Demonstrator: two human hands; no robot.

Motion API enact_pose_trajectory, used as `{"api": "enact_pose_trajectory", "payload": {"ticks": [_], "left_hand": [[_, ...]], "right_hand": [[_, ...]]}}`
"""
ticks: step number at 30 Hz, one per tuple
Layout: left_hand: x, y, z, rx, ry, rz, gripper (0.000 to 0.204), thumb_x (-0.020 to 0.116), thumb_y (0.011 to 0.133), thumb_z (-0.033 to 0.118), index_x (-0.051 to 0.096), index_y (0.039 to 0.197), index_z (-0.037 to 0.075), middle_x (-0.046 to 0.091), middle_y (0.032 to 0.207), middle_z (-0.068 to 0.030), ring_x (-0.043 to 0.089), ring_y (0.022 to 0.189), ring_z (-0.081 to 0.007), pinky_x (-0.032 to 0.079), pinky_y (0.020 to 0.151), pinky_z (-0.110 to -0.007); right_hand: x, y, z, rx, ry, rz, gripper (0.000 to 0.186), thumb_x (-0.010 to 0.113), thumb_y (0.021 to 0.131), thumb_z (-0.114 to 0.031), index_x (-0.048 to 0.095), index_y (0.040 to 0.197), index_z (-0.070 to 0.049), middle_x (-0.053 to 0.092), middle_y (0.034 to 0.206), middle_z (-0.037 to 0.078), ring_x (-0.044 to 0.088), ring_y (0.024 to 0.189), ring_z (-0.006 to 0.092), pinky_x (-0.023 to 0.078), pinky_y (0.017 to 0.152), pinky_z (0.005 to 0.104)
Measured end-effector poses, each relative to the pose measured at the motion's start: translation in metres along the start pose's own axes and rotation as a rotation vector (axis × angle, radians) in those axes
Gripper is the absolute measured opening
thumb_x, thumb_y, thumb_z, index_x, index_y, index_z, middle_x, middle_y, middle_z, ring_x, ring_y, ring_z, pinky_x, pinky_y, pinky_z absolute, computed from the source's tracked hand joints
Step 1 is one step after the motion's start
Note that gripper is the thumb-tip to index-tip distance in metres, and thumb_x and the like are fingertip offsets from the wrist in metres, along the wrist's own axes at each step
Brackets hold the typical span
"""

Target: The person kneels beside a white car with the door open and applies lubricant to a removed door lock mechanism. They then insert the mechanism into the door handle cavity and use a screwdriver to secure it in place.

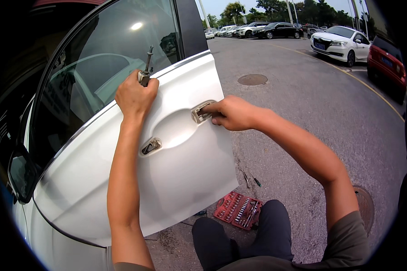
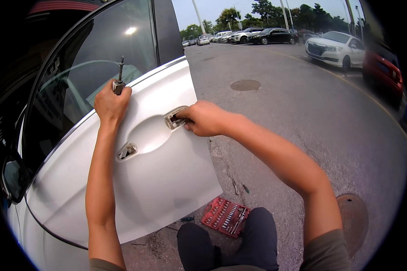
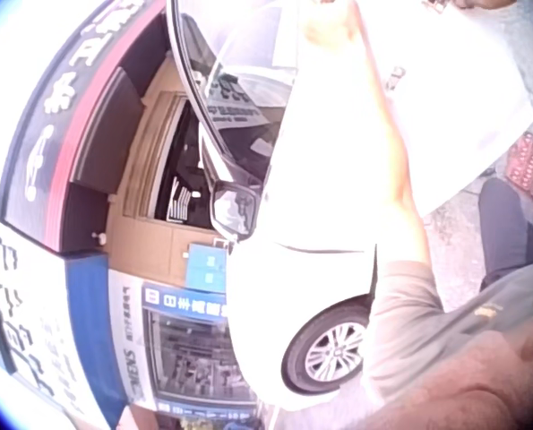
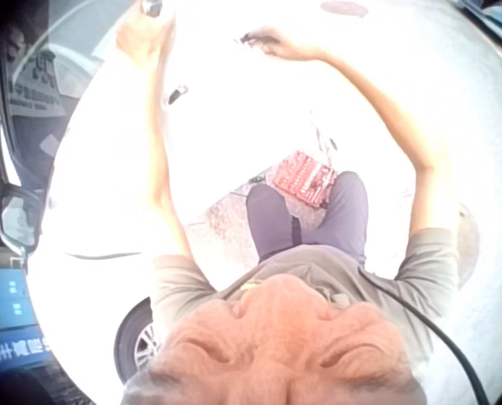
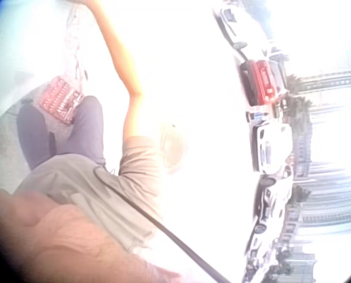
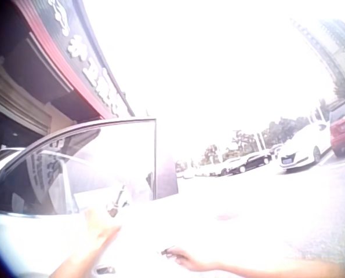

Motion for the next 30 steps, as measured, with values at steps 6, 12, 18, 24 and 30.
{"api": "enact_pose_trajectory", "payload": {"ticks": [6,12,18,24,30], "left_hand": [[-0.001,0.001,0.001,0.014,0.043,0.028,0.027,0.06,0.073,0.029,0.065,0.081,0.004,0.065,0.069,-0.014,0.062,0.067,-0.0354,0.048,0.067,-0.043],[0.0,-0.001,0.004,0.015,-0.01,0.031,0.024,0.061,0.07,0.029,0.06,0.072,0.005,0.064,0.068,-0.0137,0.06,0.064,-0.0376,0.047,0.062,-0.045],[0.001,0.0,0.001,0.021,0.02,0.068,0.025,0.061,0.07,0.029,0.06,0.072,0.004,0.063,0.065,-0.0141,0.06,0.063,-0.0377,0.046,0.061,-0.046],[-0.002,-0.001,0.003,0.027,0.022,0.069,0.025,0.062,0.07,0.029,0.061,0.072,0.004,0.063,0.064,-0.0141,0.059,0.061,-0.0369,0.046,0.06,-0.045],[0.003,-0.002,0.007,0.09,-0.014,0.106,0.024,0.062,0.069,0.029,0.06,0.07,0.005,0.061,0.062,-0.0127,0.059,0.06,-0.035,0.046,0.058,-0.043]], "right_hand": [[-0.017,-0.029,0.03,0.513,0.562,0.45,0.054,0.063,0.095,-0.038,0.063,0.121,0.009,0.069,0.11,0.022,0.067,0.102,0.0278,0.053,0.084,0.0395],[0.037,-0.021,0.033,0.603,1.024,0.143,0.102,0.063,0.086,-0.068,0.038,0.142,0.013,0.047,0.14,0.03,0.05,0.13,0.0408,0.046,0.103,0.0471],[0.039,-0.019,0.017,0.625,0.998,0.22,0.074,0.073,0.087,-0.038,0.044,0.138,0.007,0.057,0.13,0.026,0.06,0.119,0.0344,0.049,0.101,0.0438],[0.035,-0.014,0.017,0.616,0.9,0.229,0.08,0.076,0.085,-0.036,0.041,0.139,0.012,0.055,0.129,0.031,0.056,0.123,0.0375,0.046,0.103,0.0464],[-0.001,-0.043,0.015,0.239,0.111,0.741,0.046,0.073,0.087,-0.02,0.058,0.124,0.001,0.063,0.114,0.018,0.063,0.104,0.0327,0.053,0.088,0.0407]]}}
Point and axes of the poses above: each hand's wrist, its own y-axis towards the middle knuckle, its own x-axis out of the palm, z = x × y, the point moved 5 cm from there along y, towards the middle knuckle
